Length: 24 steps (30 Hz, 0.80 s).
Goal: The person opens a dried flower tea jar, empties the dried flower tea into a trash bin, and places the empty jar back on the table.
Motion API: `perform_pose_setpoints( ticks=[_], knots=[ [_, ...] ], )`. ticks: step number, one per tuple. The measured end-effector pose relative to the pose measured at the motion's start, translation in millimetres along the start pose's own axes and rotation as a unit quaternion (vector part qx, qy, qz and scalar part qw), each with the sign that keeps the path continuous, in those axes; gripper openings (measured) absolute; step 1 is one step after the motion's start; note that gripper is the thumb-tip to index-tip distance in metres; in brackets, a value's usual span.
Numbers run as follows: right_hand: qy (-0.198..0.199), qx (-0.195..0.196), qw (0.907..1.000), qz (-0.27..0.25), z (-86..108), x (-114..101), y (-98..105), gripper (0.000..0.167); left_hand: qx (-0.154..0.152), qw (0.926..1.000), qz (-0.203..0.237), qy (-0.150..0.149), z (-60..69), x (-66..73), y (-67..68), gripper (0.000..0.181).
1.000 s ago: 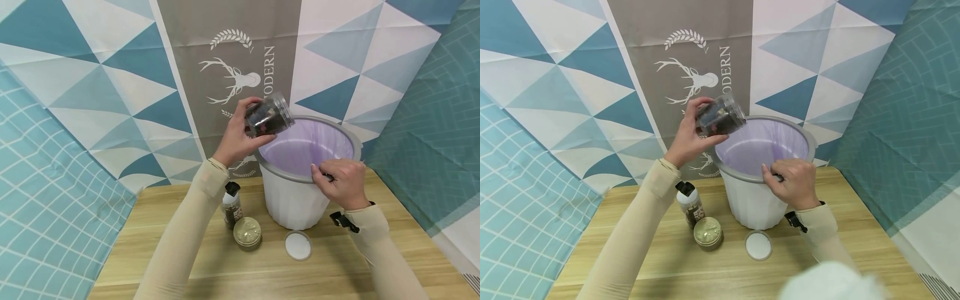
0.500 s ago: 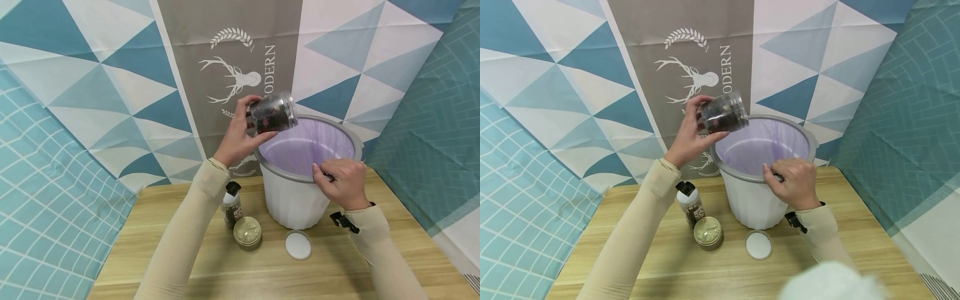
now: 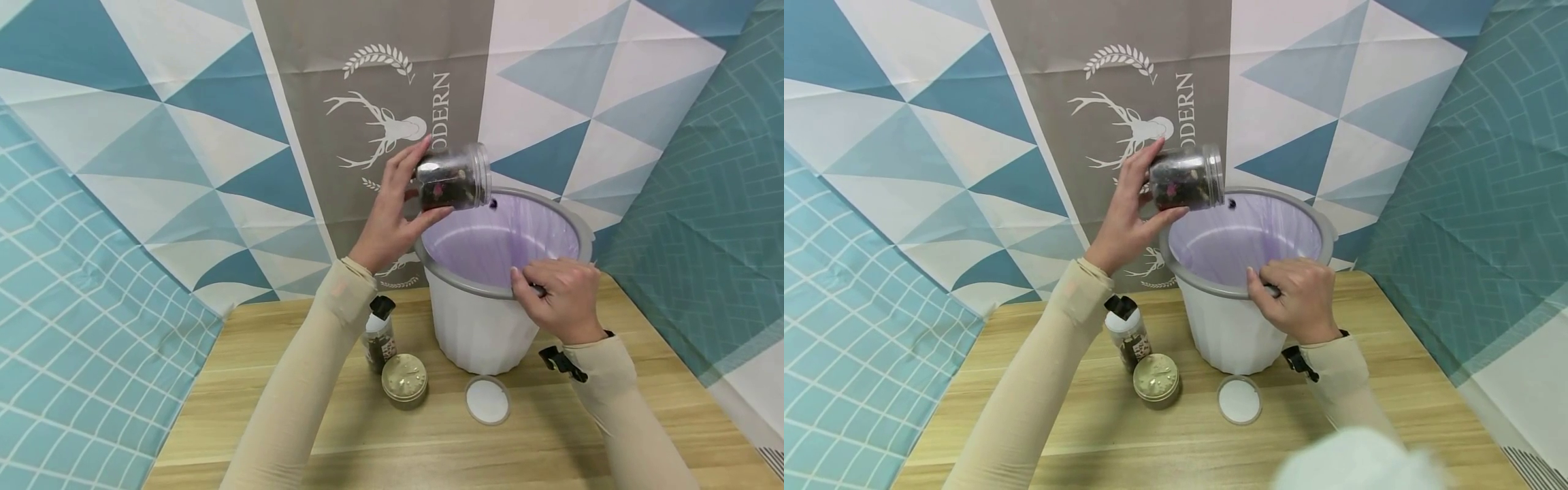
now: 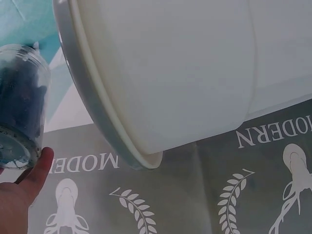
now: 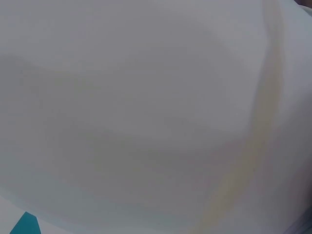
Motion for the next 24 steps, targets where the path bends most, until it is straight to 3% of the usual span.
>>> perform_pose_setpoints(
  ticks=[10,19,24],
  knots=[
    [0.0,-0.002,1.0,0.005,0.0,0.8,0.8,0.053,-0.01,0.9997,0.011,0.018,0.3,-0.2,-3.6,0.098],
    [0.003,-0.007,1.0,0.003,0.2,0.2,1.3,0.053,-0.02,0.9997,-0.013,0.003,4.1,1.1,-7.0,0.091],
    [-0.001,0.004,1.0,-0.002,-0.4,-1.1,0.1,0.054,-0.02,0.9993,-0.023,-0.021,3.9,0.1,-7.1,0.09]
  ],
)
Point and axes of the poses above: each hand's wrist, its own z-axis away from the middle knuckle, its own y-axis out of the back of the hand, x = y × z, the point moved 4 cm from there along -z, towards the middle knuckle, and after that the axes turned 7 degrees about y, right-handed, at the moved point
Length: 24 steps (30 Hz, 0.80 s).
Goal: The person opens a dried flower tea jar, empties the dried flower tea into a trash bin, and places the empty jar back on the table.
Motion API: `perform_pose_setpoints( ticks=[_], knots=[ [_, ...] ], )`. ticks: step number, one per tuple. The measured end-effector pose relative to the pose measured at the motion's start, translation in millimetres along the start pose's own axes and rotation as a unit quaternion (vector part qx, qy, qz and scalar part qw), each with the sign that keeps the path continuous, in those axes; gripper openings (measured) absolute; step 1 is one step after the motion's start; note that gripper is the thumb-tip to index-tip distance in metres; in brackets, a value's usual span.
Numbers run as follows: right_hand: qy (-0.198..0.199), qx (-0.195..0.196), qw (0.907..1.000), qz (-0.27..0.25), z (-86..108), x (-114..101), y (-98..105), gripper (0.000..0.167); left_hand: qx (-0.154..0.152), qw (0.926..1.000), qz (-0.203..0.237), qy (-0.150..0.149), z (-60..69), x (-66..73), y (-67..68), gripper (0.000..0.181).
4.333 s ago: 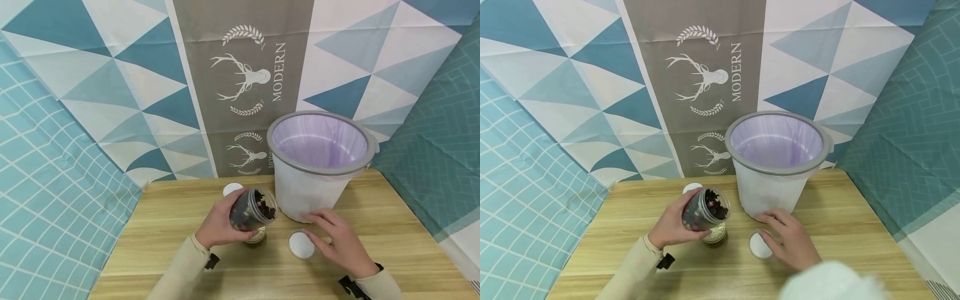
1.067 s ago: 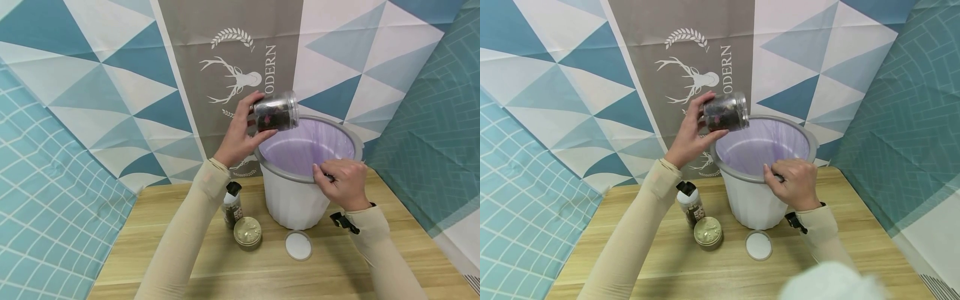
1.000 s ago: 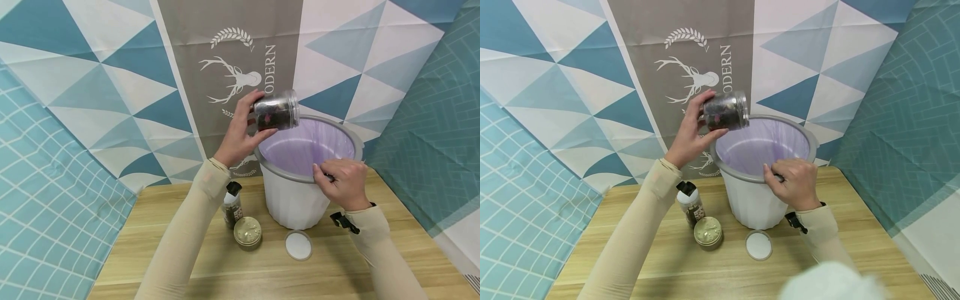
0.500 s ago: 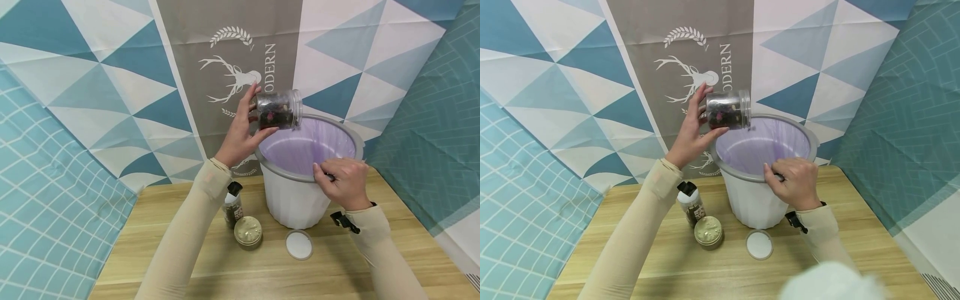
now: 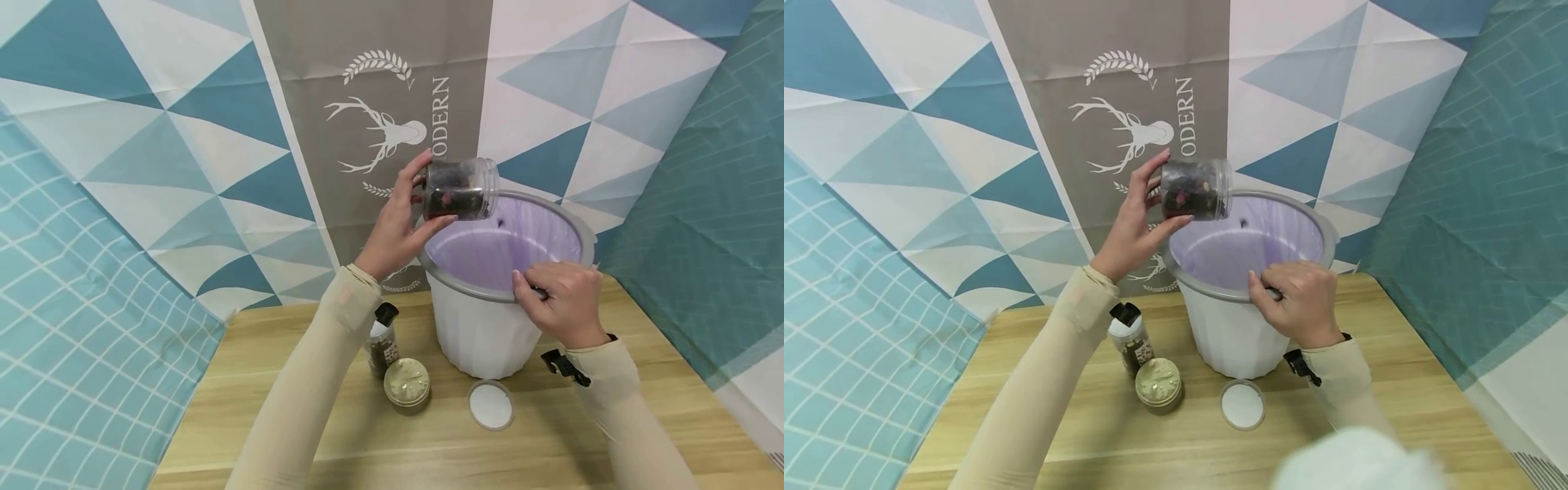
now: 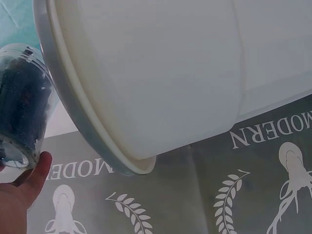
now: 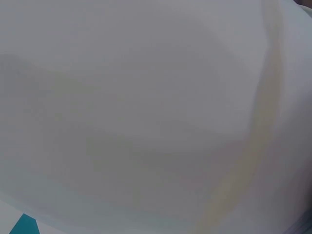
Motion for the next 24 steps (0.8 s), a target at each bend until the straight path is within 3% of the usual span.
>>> perform_pose_setpoints(
  ticks=[10,24],
  knots=[
    [-0.002,-0.006,1.0,0.007,-0.6,0.8,0.7,0.054,0.006,0.9993,-0.012,-0.035,-1.5,1.2,-0.6,0.086],
    [-0.007,0.008,0.9999,0.004,-0.8,-1.3,0.4,0.052,0.002,0.9991,-0.009,-0.041,-1.2,3.3,-0.2,0.086]
  ],
)
Point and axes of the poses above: each hand's wrist, its own z-axis away from the middle knuckle, its own y-axis out of the back of the hand, x = y × z, the point moved 4 cm from there along -z, towards the middle knuckle, and after that the axes turned 7 degrees about y, right-handed, at the moved point
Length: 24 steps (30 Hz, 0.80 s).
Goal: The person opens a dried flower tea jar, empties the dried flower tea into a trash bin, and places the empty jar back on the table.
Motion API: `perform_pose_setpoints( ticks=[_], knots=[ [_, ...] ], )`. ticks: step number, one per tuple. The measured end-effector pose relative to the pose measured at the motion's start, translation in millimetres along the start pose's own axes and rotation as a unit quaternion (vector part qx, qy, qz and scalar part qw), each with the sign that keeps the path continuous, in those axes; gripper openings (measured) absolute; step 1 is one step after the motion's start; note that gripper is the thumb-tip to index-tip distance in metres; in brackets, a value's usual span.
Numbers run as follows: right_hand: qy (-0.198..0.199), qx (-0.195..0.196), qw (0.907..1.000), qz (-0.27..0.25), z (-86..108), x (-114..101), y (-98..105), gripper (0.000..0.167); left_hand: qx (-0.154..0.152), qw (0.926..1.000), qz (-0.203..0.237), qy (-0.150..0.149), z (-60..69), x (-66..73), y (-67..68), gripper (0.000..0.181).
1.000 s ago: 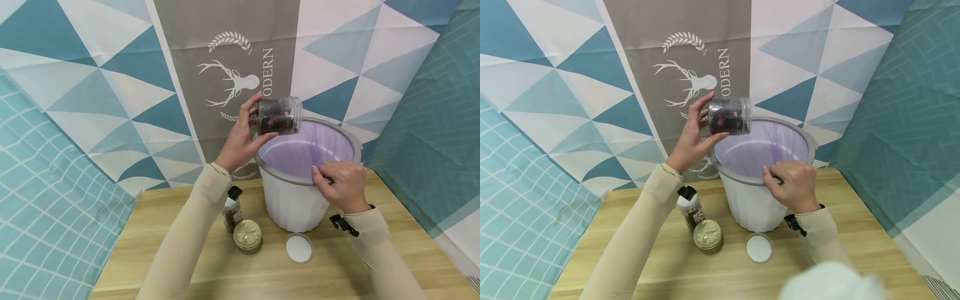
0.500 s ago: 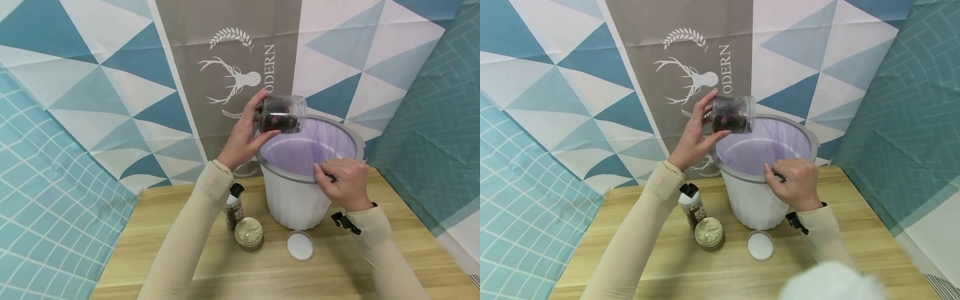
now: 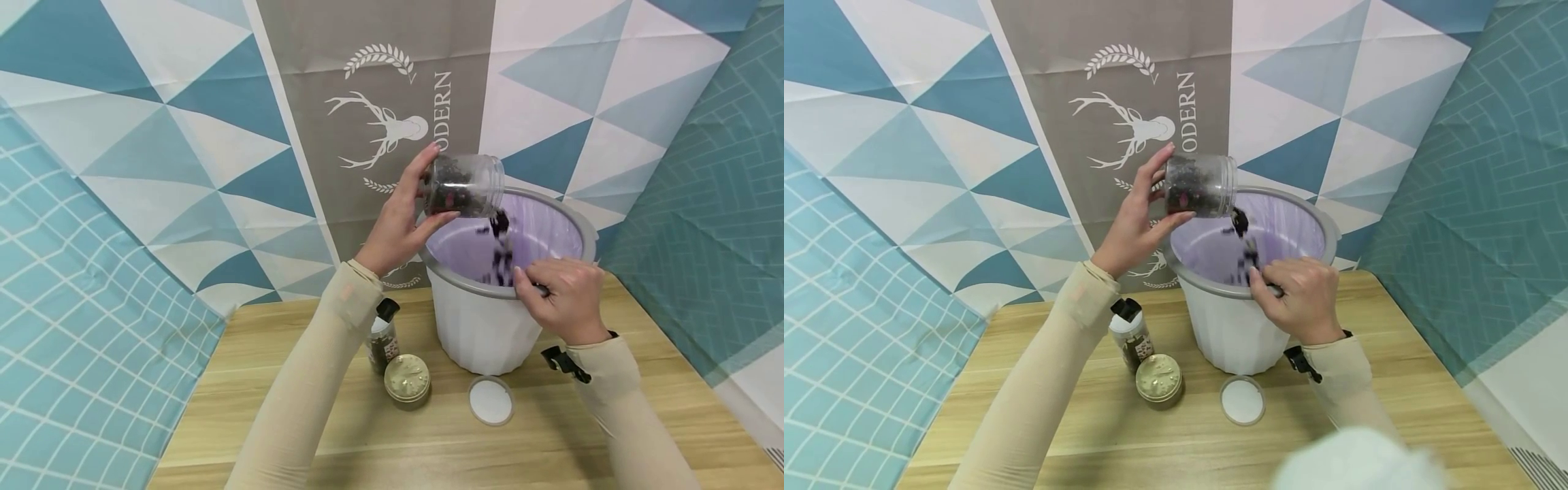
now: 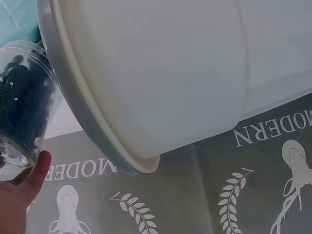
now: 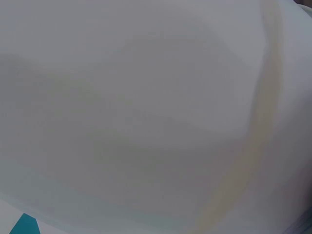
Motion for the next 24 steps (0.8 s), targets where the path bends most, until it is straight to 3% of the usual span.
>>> perform_pose_setpoints(
  ticks=[10,19,24],
  knots=[
    [0.001,-0.004,1.0,0.002,0.1,-0.4,0.5,0.051,0.002,0.9999,-0.01,-0.005,0.8,-1.6,0.6,0.085],
    [0.0,-0.006,1.0,0.005,-1.2,0.2,1.2,0.052,-0.002,0.9991,-0.03,-0.03,-2.9,0.0,1.3,0.085],
    [-0.003,-0.007,0.9999,0.007,-0.2,0.1,0.7,0.053,-0.014,0.9984,-0.051,-0.022,-1.3,0.1,1.2,0.085]
  ],
)
Point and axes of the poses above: each hand's wrist, its own z-axis away from the middle knuckle, its own y-axis out of the back of the hand, x = y × z, the point moved 4 cm from there along -z, towards the middle knuckle, and after that the axes turned 7 degrees about y, right-handed, at the moved point
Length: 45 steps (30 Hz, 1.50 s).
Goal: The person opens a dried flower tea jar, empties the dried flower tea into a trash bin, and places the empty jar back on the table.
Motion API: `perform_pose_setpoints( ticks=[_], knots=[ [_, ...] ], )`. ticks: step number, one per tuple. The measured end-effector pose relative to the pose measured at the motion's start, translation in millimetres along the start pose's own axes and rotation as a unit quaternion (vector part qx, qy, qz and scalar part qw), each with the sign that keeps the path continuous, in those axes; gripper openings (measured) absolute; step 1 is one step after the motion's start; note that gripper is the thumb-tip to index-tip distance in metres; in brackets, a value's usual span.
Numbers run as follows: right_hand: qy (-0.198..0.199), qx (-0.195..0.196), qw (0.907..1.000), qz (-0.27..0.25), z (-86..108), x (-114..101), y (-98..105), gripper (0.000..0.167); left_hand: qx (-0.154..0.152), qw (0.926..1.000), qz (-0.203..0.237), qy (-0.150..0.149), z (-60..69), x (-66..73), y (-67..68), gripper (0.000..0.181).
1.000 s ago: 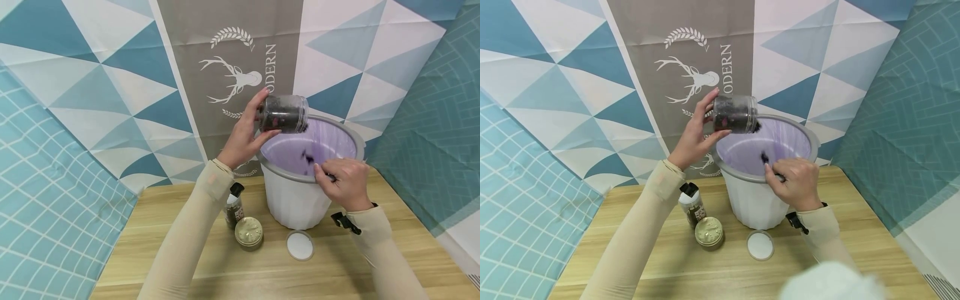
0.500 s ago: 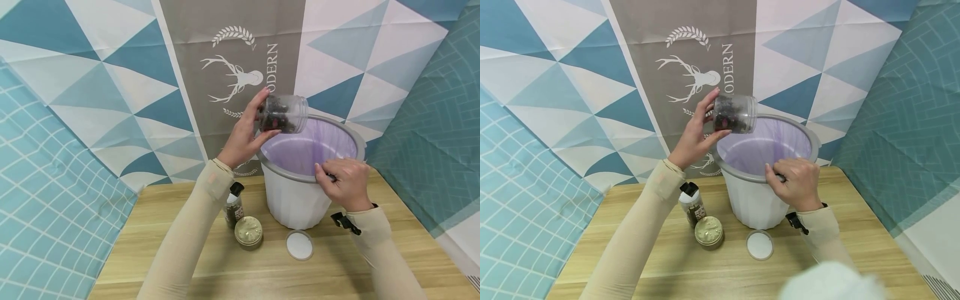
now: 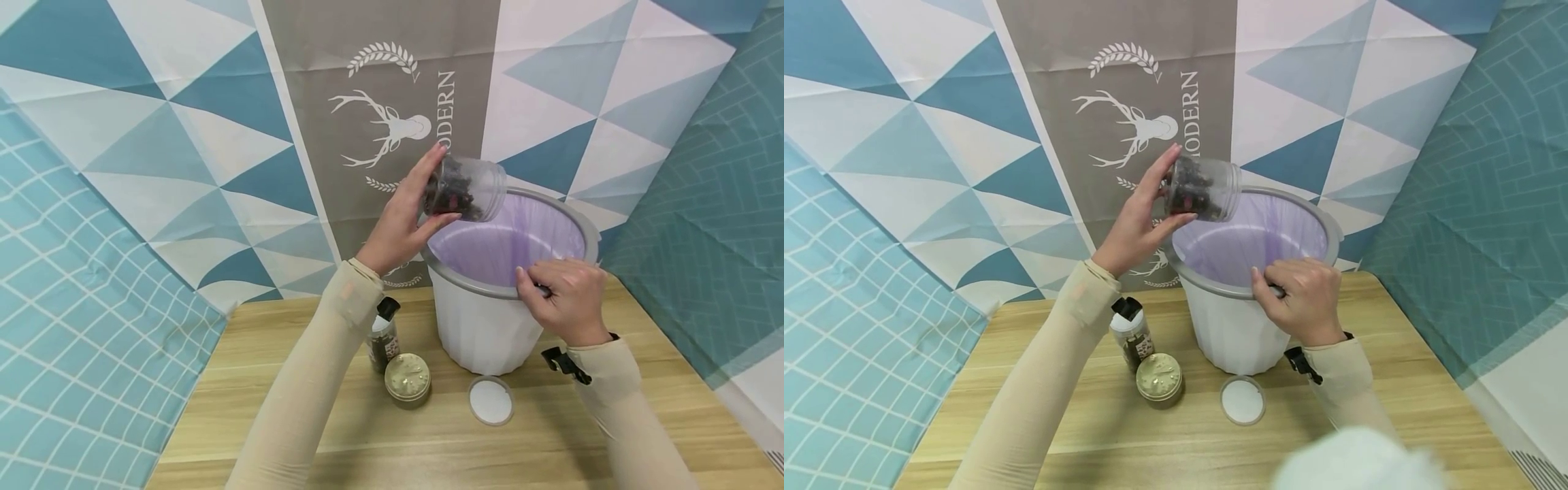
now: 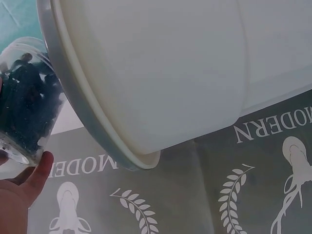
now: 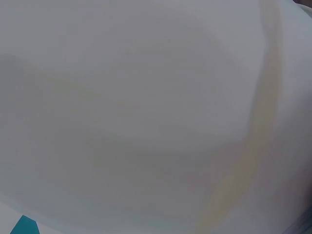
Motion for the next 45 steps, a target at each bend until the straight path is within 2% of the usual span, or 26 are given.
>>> perform_pose_setpoints(
  ticks=[17,26,34,45],
  knots=[
    [-0.005,0.006,1.0,-0.005,1.2,-1.1,1.3,0.052,-0.043,0.9983,-0.033,0.02,0.7,3.6,-4.2,0.085],
    [-0.003,0.008,0.9999,-0.007,1.4,-0.6,-0.4,0.051,-0.032,0.9991,-0.024,0.011,1.4,1.2,-5.2,0.086],
    [-0.005,0.0,1.0,0.0,2.8,1.2,-0.2,0.052,-0.02,0.9996,-0.017,-0.008,0.6,1.8,-6.4,0.085],
    [-0.005,-0.002,1.0,0.0,2.5,1.0,0.2,0.052,-0.017,0.9994,-0.03,0.004,0.5,2.9,-2.3,0.085]
  ],
)
Point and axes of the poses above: each hand's wrist, its own z-axis away from the middle knuckle, its own y-axis out of the back of the hand, x = y × z, the point moved 4 cm from there along -z, towards the middle knuckle, and after that the axes turned 7 degrees about y, right-handed, at the moved point
